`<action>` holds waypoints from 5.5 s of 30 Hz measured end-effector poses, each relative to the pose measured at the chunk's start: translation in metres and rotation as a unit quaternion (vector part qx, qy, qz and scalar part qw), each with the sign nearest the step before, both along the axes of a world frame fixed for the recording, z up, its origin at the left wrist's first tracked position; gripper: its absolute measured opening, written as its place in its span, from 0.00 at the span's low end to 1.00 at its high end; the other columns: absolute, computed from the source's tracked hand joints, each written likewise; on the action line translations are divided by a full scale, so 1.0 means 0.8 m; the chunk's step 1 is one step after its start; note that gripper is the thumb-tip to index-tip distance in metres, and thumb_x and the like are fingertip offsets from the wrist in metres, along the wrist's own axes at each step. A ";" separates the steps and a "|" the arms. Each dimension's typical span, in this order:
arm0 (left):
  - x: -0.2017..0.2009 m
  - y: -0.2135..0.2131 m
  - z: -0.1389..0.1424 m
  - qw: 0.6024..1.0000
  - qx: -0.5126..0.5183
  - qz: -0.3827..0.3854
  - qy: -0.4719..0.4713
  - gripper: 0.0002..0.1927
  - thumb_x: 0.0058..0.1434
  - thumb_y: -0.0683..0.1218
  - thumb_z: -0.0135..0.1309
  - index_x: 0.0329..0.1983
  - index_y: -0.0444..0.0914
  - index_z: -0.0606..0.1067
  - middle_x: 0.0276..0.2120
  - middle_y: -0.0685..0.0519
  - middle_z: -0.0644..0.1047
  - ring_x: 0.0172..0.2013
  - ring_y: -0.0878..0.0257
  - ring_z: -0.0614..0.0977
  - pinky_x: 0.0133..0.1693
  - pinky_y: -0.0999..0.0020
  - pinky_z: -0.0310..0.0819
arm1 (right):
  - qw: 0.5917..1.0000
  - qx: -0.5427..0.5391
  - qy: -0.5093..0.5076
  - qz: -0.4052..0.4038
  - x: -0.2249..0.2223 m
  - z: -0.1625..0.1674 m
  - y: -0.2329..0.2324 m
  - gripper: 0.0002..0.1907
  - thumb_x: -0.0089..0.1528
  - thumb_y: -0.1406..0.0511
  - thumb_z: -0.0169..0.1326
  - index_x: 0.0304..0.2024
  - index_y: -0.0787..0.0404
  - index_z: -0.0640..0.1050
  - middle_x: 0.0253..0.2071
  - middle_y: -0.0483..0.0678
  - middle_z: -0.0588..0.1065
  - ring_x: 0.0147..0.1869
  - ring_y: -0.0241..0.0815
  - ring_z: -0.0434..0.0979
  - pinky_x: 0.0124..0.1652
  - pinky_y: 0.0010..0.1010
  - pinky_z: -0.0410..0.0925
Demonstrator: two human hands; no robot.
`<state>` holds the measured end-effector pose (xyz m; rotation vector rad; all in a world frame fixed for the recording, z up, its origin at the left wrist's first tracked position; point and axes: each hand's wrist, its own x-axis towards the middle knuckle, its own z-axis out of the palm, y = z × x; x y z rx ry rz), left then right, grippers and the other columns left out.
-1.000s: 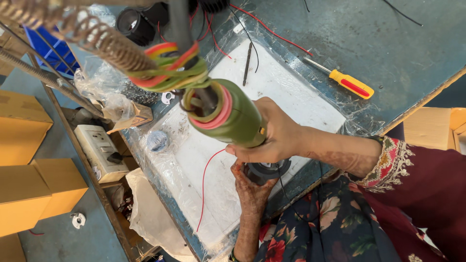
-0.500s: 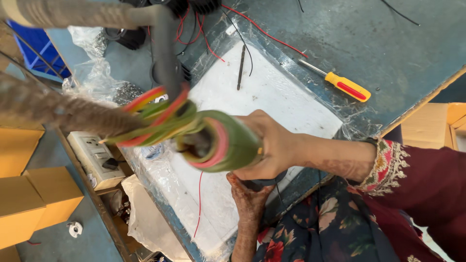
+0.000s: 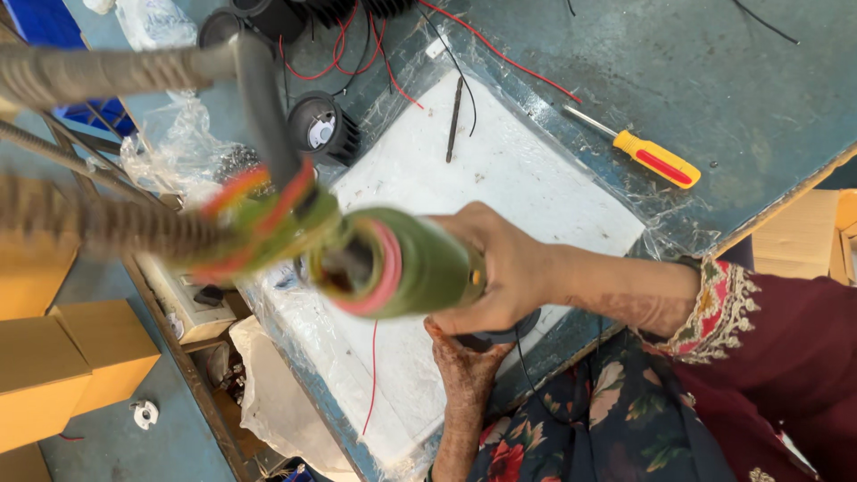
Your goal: The person sits at a factory workbench assembling an LED bulb. They pick up a black heat-sink housing, place a white LED disc with red and black wires into it, and use a soldering iron to solder the wire connections, then arrange the wires inside the housing.
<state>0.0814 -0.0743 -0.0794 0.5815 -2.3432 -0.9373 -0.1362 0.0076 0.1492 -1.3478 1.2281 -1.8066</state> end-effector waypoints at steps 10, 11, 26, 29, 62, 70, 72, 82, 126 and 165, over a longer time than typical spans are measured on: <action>-0.025 0.013 0.062 0.985 0.165 -0.027 0.037 0.44 0.45 0.43 0.75 0.60 0.37 0.60 0.55 0.39 0.74 0.51 0.51 0.83 0.54 0.59 0.81 | 0.998 0.025 0.002 -0.062 -0.007 0.062 0.018 0.10 0.59 0.67 0.66 0.38 0.62 0.78 0.32 0.41 0.79 0.35 0.29 0.79 0.38 0.26 0.74; -0.027 0.015 0.068 0.982 0.156 -0.056 0.091 0.43 0.47 0.41 0.73 0.61 0.36 0.60 0.61 0.37 0.72 0.55 0.50 0.81 0.57 0.58 0.80 | 0.996 0.006 0.020 -0.083 -0.008 0.069 0.019 0.12 0.61 0.66 0.67 0.42 0.62 0.77 0.34 0.41 0.79 0.36 0.28 0.78 0.40 0.26 0.74; -0.034 0.032 0.197 0.985 -0.086 -0.096 -0.115 0.60 0.40 0.58 0.76 0.72 0.36 0.57 0.69 0.40 0.64 0.68 0.45 0.66 0.63 0.48 0.60 | 0.971 -0.052 0.126 -0.195 0.003 0.091 0.062 0.30 0.71 0.57 0.62 0.68 0.63 0.66 0.51 0.44 0.77 0.51 0.32 0.79 0.54 0.25 0.72; -0.045 0.033 0.218 0.975 -0.113 -0.147 -0.122 0.64 0.39 0.61 0.75 0.72 0.32 0.54 0.72 0.38 0.58 0.71 0.43 0.58 0.66 0.43 0.50 | 0.956 -0.053 0.149 -0.248 0.007 0.071 0.069 0.30 0.72 0.57 0.57 0.71 0.63 0.65 0.58 0.49 0.73 0.58 0.37 0.76 0.57 0.27 0.72; -0.083 0.059 0.228 0.994 -0.023 -0.088 -0.065 0.39 0.53 0.53 0.69 0.67 0.40 0.68 0.59 0.50 0.75 0.62 0.52 0.70 0.63 0.47 0.56 | 0.939 0.248 0.097 -0.220 0.061 -0.104 0.151 0.35 0.52 0.47 0.68 0.53 0.57 0.71 0.43 0.46 0.77 0.46 0.43 0.81 0.42 0.34 0.74; -0.090 0.058 0.271 0.986 0.037 -0.160 0.022 0.31 0.57 0.37 0.66 0.63 0.45 0.72 0.47 0.54 0.79 0.37 0.66 0.78 0.36 0.73 0.76 | 0.914 0.249 0.168 -0.273 0.058 -0.062 0.138 0.37 0.49 0.55 0.70 0.57 0.56 0.72 0.46 0.51 0.71 0.49 0.51 0.74 0.46 0.38 0.70; -0.083 0.057 0.287 0.986 0.047 -0.153 -0.043 0.27 0.54 0.35 0.68 0.57 0.45 0.78 0.39 0.55 0.82 0.27 0.68 0.77 0.27 0.75 0.72 | 0.921 0.142 0.218 -0.291 0.061 -0.062 0.129 0.35 0.49 0.59 0.68 0.57 0.59 0.71 0.51 0.53 0.71 0.57 0.53 0.71 0.52 0.40 0.67; -0.078 0.010 0.312 0.950 0.261 -0.165 0.044 0.13 0.56 0.30 0.61 0.44 0.32 0.79 0.39 0.51 0.79 0.37 0.67 0.83 0.40 0.74 0.80 | 0.926 0.089 0.254 -0.266 0.088 -0.046 0.068 0.14 0.60 0.66 0.59 0.47 0.63 0.74 0.39 0.49 0.72 0.51 0.51 0.73 0.58 0.47 0.59; 0.000 -0.025 0.333 0.909 0.164 -0.193 0.331 0.11 0.67 0.43 0.63 0.46 0.30 0.80 0.33 0.37 0.79 0.29 0.53 0.85 0.27 0.68 0.83 | 0.966 0.048 0.208 -0.149 0.039 0.010 0.072 0.08 0.71 0.63 0.49 0.38 0.57 0.75 0.37 0.41 0.77 0.43 0.45 0.78 0.45 0.35 0.70; -0.084 -0.012 0.265 0.938 -0.171 -0.262 -0.152 0.06 0.60 0.41 0.57 0.41 0.41 0.78 0.39 0.53 0.78 0.38 0.53 0.81 0.38 0.57 0.76 | 0.941 0.209 0.207 -0.167 0.034 -0.123 0.094 0.44 0.45 0.59 0.70 0.63 0.57 0.69 0.57 0.51 0.75 0.61 0.54 0.74 0.60 0.44 0.63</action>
